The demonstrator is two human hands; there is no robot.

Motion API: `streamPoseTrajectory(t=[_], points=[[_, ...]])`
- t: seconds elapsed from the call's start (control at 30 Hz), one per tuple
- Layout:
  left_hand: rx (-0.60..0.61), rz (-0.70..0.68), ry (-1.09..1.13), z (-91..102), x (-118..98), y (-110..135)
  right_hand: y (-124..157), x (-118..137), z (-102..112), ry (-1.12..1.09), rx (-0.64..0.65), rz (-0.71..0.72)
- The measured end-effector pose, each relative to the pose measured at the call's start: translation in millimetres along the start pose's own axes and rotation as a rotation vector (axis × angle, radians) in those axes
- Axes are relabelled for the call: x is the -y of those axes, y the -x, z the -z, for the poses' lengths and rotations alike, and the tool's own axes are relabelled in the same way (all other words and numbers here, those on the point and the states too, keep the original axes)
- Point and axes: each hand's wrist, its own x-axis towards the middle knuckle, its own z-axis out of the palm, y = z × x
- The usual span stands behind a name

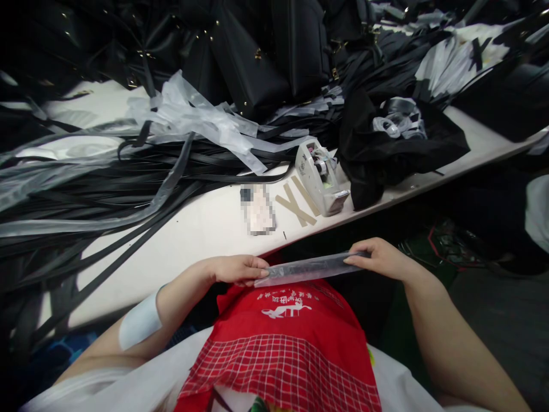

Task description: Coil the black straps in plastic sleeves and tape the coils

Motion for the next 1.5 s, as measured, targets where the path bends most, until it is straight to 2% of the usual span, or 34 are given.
streamPoseTrajectory(t=[0.17, 0.3, 0.37, 0.43, 0.53, 0.63, 0.7, 0.73, 0.8, 0.83, 0.9, 0.97, 1.03, 1.1, 1.17, 1.23, 1.33, 1.37, 1.4, 1.5], points=[[-0.056, 0.031, 0.015, -1.4, 5, -5, 6, 1, 8, -0.005, -0.02, -0.002], [0.062, 0.054, 0.182, -1.9, 4, 0, 8, 4, 17, -0.027, 0.015, 0.05], [0.092, -0.066, 0.351, -2.7, -8, 9, 4, 6, 15, 0.0, -0.008, 0.077], [0.038, -0.305, 0.546, -4.3, -32, 16, -6, 12, 0, 0.023, -0.062, 0.101], [-0.156, -0.726, 0.781, -5.9, -77, 14, -24, 36, -45, -0.048, -0.039, 0.105], [-0.471, -1.054, 0.778, -1.0, -109, -8, -36, 69, -95, -0.221, 0.144, 0.197], [-0.746, -1.155, 0.541, 5.6, -113, -25, -37, 88, -113, -0.38, 0.203, 0.275], [-0.887, -1.157, 0.329, 8.7, -111, -33, -35, 95, -115, -0.453, 0.202, 0.318], [-1.09, -1.073, -0.203, 11.4, -98, -44, -28, 106, -105, -0.57, 0.153, 0.397], [-1.134, -1.006, -0.465, 10.1, -90, -48, -24, 109, -97, -0.615, 0.112, 0.427], [-1.121, -0.887, -0.872, 1.7, -73, -50, -16, 112, -77, -0.693, 0.03, 0.453], [-1.025, -0.835, -1.126, -12.5, -59, -50, -11, 110, -62, -0.759, -0.049, 0.445], [-0.923, -0.827, -1.276, -28.1, -51, -49, -10, 104, -51, -0.818, -0.142, 0.417], [-0.885, -0.803, -1.323, -40.8, -48, -47, -12, 96, -42, -0.825, -0.216, 0.363], [-0.901, -0.734, -1.266, -48.1, -48, -44, -15, 88, -32, -0.736, -0.262, 0.268], [-0.887, -0.662, -1.147, -50.6, -49, -40, -16, 83, -19, -0.519, -0.374, 0.2], [-0.763, -0.587, -0.964, -51.5, -52, -33, -12, 87, -8, -0.052, -0.6, 0.307], [-0.718, -0.572, -0.905, -52.4, -53, -31, -10, 90, -9, 0.078, -0.598, 0.376], [-0.673, -0.568, -0.842, -53.9, -54, -29, -9, 94, -12, 0.173, -0.539, 0.435], [-0.513, -0.604, -0.576, -60.8, -57, -28, -14, 99, -34, 0.227, -0.303, 0.473]])
